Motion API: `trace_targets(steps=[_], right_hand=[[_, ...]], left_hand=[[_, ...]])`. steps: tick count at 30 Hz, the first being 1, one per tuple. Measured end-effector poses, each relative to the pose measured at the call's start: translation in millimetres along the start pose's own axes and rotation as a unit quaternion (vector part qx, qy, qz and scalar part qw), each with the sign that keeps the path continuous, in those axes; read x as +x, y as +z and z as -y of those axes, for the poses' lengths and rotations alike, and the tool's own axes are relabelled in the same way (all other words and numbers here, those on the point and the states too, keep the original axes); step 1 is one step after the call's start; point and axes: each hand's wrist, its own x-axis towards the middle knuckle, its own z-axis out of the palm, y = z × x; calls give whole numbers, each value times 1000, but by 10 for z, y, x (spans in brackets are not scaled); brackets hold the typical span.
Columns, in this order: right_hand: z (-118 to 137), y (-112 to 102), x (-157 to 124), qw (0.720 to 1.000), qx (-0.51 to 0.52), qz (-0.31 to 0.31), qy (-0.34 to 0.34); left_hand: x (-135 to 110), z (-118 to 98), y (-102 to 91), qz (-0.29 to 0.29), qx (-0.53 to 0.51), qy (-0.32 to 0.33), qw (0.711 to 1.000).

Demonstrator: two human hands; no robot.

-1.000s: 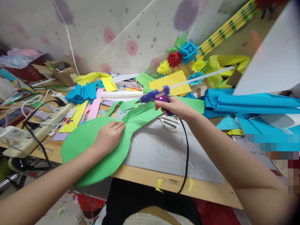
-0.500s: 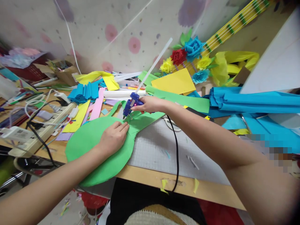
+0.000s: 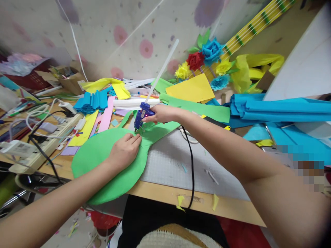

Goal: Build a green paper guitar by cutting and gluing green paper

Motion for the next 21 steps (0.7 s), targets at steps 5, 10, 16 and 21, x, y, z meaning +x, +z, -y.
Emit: trace_targets(steps=[5, 10, 16, 21], right_hand=[[-5, 9, 5, 1000, 9, -1, 2], [-12, 23, 6, 1000, 12, -5, -2], [-43, 22, 18, 1000, 12, -15, -2], [-41, 3, 35, 1000, 0, -8, -8]], left_hand=[[0, 4, 8, -7, 19, 13, 1000], [10, 10, 3, -11, 40, 29, 999], [3, 3, -7, 20, 9, 1, 1000], [-5, 2, 2, 35, -39, -30, 998]])
